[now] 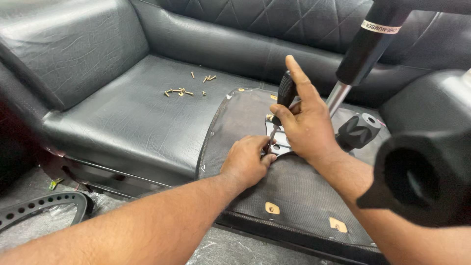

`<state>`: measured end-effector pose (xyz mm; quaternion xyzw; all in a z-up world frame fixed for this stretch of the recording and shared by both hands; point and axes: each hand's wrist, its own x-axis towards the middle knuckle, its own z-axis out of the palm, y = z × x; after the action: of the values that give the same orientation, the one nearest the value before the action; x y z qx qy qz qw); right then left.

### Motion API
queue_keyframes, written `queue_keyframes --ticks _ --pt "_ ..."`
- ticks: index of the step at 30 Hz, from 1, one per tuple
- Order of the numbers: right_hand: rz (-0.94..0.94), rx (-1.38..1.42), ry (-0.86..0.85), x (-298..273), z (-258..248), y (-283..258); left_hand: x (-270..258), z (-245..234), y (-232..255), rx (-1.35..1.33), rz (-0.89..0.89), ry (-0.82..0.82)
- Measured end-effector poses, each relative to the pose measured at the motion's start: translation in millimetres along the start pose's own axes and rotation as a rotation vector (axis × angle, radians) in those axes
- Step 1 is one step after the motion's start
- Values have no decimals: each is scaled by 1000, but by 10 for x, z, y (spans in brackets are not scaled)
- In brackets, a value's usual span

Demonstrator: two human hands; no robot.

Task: The person uses a screwdriver to fasten a metal bracket onto a black upholstered seat base, then repositions the bracket and continues tightening additional screws. Screws and washers are visible on the seat surface.

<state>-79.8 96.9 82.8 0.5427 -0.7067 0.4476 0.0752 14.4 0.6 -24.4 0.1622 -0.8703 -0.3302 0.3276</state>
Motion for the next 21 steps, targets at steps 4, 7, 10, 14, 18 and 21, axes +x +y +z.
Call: queue_keyframes --ticks 4,7,10,14,18,21 --pt "75 -95 10 20 -34 60 4 41 -45 15 68 30" --pt "-211 78 -55 13 -59 116 19 71 -76 23 70 24" --pt "-39 511 -233 31 -89 151 50 78 -108 25 85 36" --pt "-53 308 -154 32 -92 173 52 114 -123 70 111 43" --pt "-18 9 -57 58 -52 115 18 121 -149 -9 57 88" --pt "-7 -25 -30 49 -22 114 12 135 -165 10 113 129"
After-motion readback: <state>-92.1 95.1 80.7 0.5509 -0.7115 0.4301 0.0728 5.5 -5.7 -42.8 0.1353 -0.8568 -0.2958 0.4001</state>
